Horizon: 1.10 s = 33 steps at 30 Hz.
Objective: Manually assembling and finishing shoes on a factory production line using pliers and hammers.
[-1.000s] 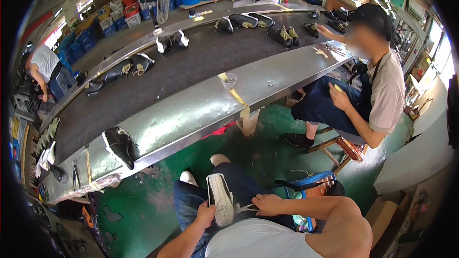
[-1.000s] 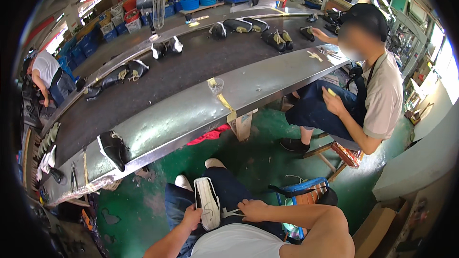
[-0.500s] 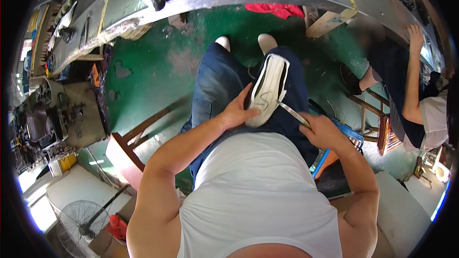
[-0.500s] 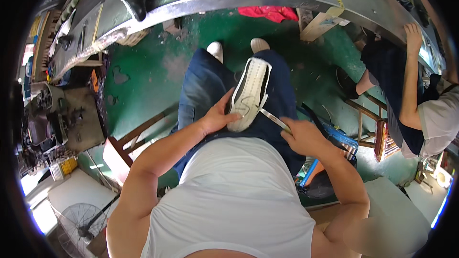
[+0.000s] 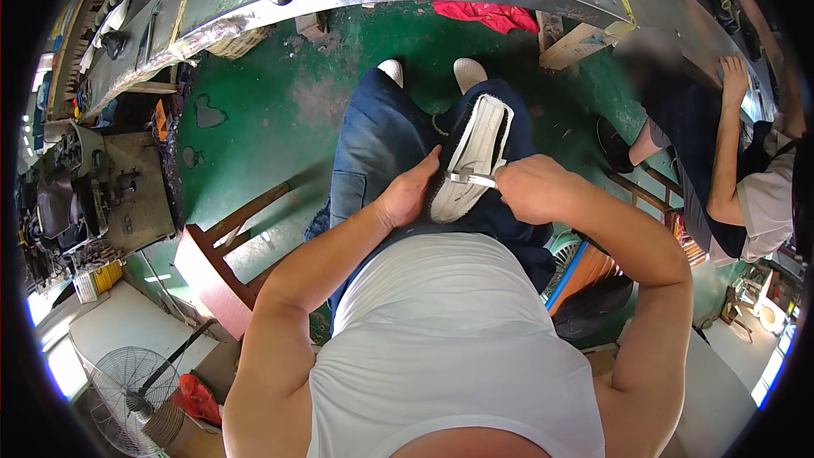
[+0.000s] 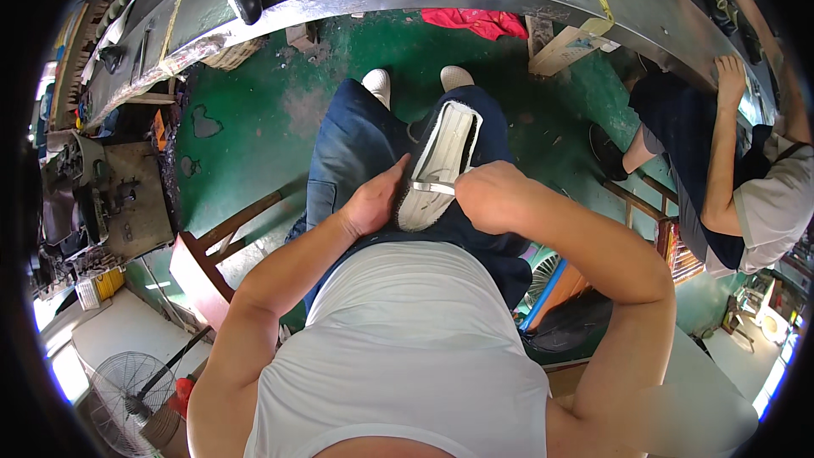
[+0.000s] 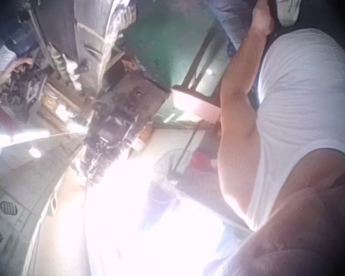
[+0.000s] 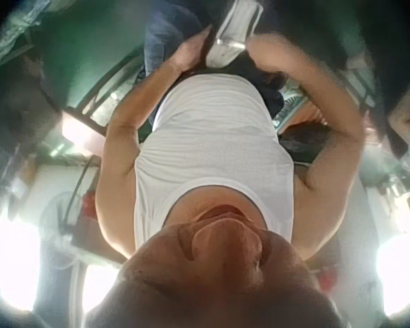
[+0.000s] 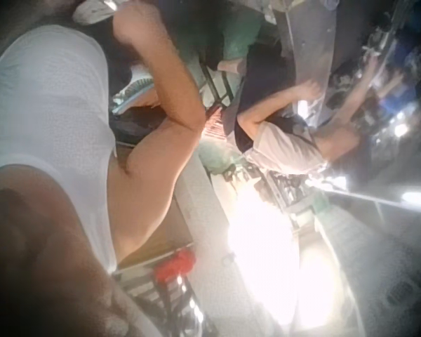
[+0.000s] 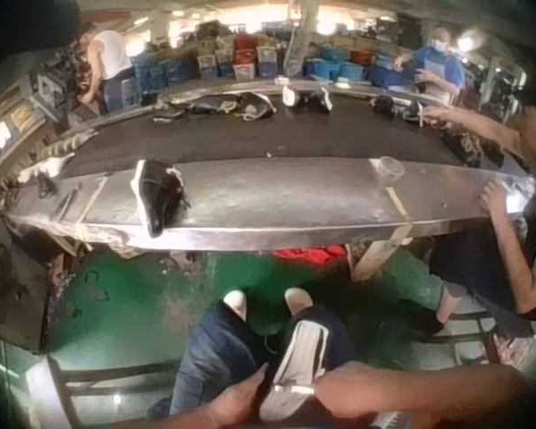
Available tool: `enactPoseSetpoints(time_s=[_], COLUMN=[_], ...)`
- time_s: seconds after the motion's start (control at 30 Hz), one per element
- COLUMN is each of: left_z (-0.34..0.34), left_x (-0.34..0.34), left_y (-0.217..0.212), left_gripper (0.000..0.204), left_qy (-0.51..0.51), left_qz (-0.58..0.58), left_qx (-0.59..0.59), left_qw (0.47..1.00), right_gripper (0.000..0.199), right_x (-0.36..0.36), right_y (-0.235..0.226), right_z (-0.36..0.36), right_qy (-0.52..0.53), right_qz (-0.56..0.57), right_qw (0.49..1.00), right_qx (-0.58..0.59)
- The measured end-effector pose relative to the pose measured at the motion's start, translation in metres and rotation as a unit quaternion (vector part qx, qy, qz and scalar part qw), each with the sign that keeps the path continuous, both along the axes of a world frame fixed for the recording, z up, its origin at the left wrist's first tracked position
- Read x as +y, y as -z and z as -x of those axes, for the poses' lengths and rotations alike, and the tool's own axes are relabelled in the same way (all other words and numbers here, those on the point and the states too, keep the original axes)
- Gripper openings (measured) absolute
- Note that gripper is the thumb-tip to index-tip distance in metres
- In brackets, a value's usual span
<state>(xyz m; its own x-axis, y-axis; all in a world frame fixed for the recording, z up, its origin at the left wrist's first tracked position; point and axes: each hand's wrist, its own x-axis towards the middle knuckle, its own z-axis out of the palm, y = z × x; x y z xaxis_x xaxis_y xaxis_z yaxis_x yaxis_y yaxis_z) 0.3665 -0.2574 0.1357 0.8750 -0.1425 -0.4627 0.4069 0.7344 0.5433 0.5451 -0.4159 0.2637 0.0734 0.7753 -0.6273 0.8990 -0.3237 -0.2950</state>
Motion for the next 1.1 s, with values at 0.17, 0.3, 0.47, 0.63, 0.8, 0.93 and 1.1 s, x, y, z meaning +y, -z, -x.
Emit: enactPoseSetpoints(time_s=[0.17,0.3,0.47,0.63,0.8,0.93,1.1], left_z=[-0.015,-0.012,-0.019,-0.017,-0.023,-0.030,-0.054], left_x=[-0.027,-0.027,-0.025,-0.025,-0.016,-0.011,-0.002], left_y=[0.015,0.046,0.035,0.039,0.013,0.004,-0.042], left_gripper=[0.073,0.062,0.051,0.047,0.053,0.057,0.067], left_qy=[-0.120,-0.151,-0.105,-0.082,0.043,0.145,0.276], left_qz=[-0.177,-0.418,-0.568,-0.682,-0.737,-0.746,-0.696], left_qx=[0.129,0.127,0.109,-0.057,-0.154,-0.132,-0.023], left_qw=[0.968,0.887,0.809,0.724,0.657,0.637,0.663], right_gripper=[0.026,0.030,0.036,0.038,0.023,0.022,0.030], right_x=[-0.026,-0.030,-0.033,-0.039,-0.060,-0.053,-0.021], right_y=[0.050,0.063,0.026,0.068,0.099,0.076,0.046], right_z=[0.020,0.060,0.015,0.005,0.013,-0.021,-0.030], right_qy=[0.114,0.259,0.191,0.148,0.252,0.250,0.410], right_qz=[-0.079,-0.175,-0.018,-0.272,-0.221,-0.128,-0.123], right_qw=[0.980,0.935,0.973,0.949,0.942,0.959,0.875], right_qx=[0.143,0.167,0.130,-0.064,-0.025,0.044,0.224])
